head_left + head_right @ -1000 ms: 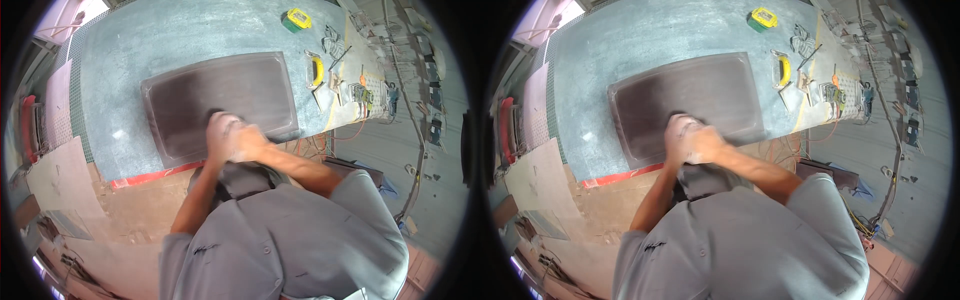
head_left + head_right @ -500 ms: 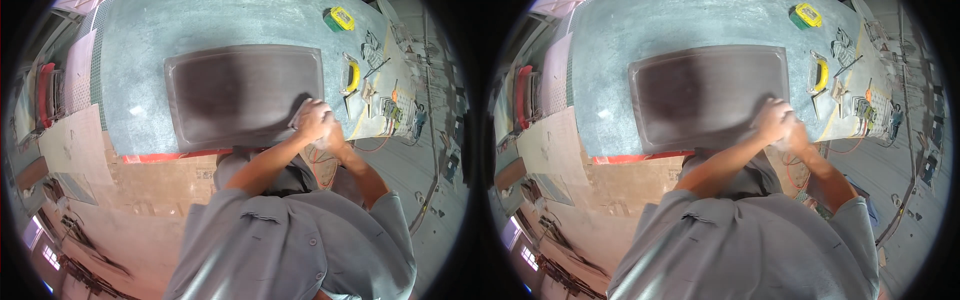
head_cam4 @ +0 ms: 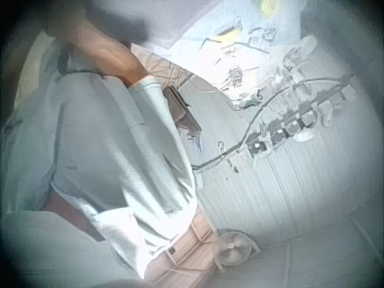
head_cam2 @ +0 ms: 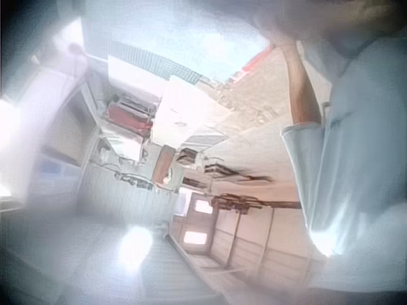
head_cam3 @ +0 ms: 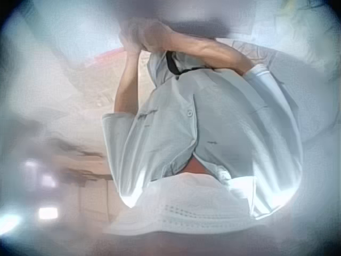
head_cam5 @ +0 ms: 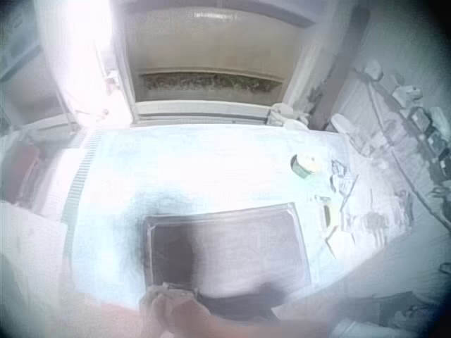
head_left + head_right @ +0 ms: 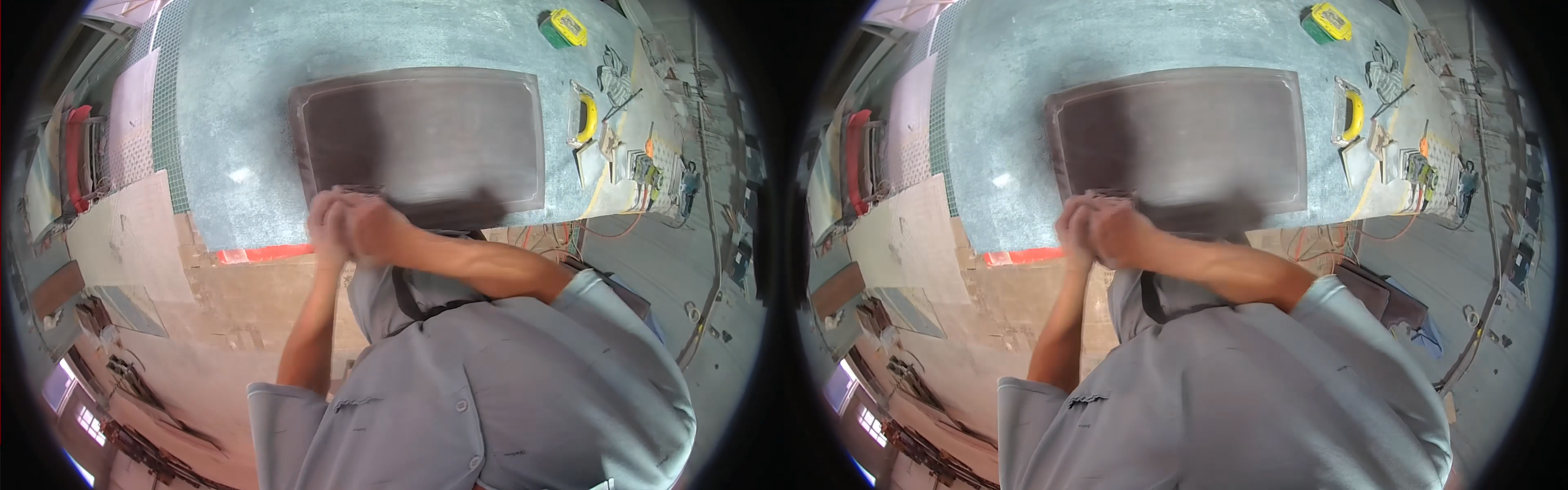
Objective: The person prepares a rectangular wood panel by wiping it with a cloth, marking a perimeter with a pencil, and performing detailed manual sanding on the surface and edges using a sanding block.
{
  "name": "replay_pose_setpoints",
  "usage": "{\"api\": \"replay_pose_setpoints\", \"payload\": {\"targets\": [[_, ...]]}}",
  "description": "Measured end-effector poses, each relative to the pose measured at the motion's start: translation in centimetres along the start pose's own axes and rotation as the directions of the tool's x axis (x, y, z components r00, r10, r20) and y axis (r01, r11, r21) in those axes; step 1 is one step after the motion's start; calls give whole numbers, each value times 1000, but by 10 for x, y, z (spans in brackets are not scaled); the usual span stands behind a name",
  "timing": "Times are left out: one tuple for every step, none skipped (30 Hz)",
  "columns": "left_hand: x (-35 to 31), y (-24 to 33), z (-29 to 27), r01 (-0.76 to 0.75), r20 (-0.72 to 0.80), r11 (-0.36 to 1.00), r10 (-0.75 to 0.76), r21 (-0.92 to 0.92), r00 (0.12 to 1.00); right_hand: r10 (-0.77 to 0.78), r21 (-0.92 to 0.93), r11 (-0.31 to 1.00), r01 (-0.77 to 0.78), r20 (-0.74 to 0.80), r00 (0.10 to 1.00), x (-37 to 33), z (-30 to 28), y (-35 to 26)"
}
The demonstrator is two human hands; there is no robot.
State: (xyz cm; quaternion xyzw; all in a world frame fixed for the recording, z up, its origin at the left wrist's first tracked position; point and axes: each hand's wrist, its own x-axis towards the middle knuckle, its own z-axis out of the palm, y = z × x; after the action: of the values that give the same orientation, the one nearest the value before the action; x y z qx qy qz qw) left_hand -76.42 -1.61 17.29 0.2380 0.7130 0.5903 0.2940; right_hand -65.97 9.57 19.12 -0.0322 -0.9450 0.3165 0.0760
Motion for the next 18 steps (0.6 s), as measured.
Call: {"api": "replay_pose_setpoints", "payload": {"targets": [[2, 1, -19, 59, -7, 989, -59, 133, 998, 15, -10, 1000, -15, 2, 1000, 12, 14, -11], [4, 0, -32, -22, -10, 996, 23, 85, 1000, 14, -26, 1000, -14, 12, 1000, 24, 18, -21], [7, 2, -47, -68, 27, 978, 64, 197, 998, 81, 93, 993, -74, -68, 994, 34, 29, -27], [7, 0, -57, -35, 7, 994, 35, 102, 999, 29, 32, 999, -29, -13, 999, 42, 31, -32], [9, -1, -63, -5, -6, 1000, 5, 2, 1000, -16, -31, 999, 18, 44, 999, 49, 29, -34], [10, -3, -62, 24, -13, 995, -26, -96, 1000, -56, -90, 994, 65, 102, 993, 51, 24, -34], [9, 0, -54, 4, -9, 996, -5, -86, 1000, -50, -72, 996, 58, 111, 993, 47, 19, -31], [9, 3, -43, -17, -2, 997, 17, -75, 1000, -64, -99, 991, 87, 216, 974, 42, 13, -26], [11, 5, -30, -27, 35, 1000, 28, -15, 999, 24, -25, 1000, -20, 201, 979, 30, 4, -20], [8, 4, -13, -35, 68, 999, 32, 39, 997, 113, 51, 991, -125, 199, 973, 13, -6, -15], [8, 26, 12, 31, 101, 992, -43, 121, 994, 169, -9, 986, -169, 55, 984, -7, -14, -6], [6, 24, 37, 31, 142, 996, -42, 79, 989, 169, 4, 986, -169, 8, 986, -26, -24, 7], [4, 20, 62, 36, 174, 999, -42, 37, 984, 162, 19, 987, -162, -33, 986, -45, -40, 19], [6, 21, 87, 37, 207, 999, -37, 2, 978, 154, 36, 988, -152, -83, 985, -64, -53, 30], [9, 22, 112, -70, 286, 997, 70, -12, 956, 239, -22, 971, -240, -17, 971, -86, -66, 40], [13, 28, 139, -177, 357, 984, 177, -32, 917, 322, -82, 944, -318, 42, 946, -106, -80, 49], [12, 25, 166, -136, 361, 988, 155, -78, 920, 430, -92, 901, -423, 72, 900, -122, -94, 58], [10, 19, 193, -253, 363, 966, 252, -46, 897, 523, -102, 852, -514, 107, 845, -135, -107, 66]]}}
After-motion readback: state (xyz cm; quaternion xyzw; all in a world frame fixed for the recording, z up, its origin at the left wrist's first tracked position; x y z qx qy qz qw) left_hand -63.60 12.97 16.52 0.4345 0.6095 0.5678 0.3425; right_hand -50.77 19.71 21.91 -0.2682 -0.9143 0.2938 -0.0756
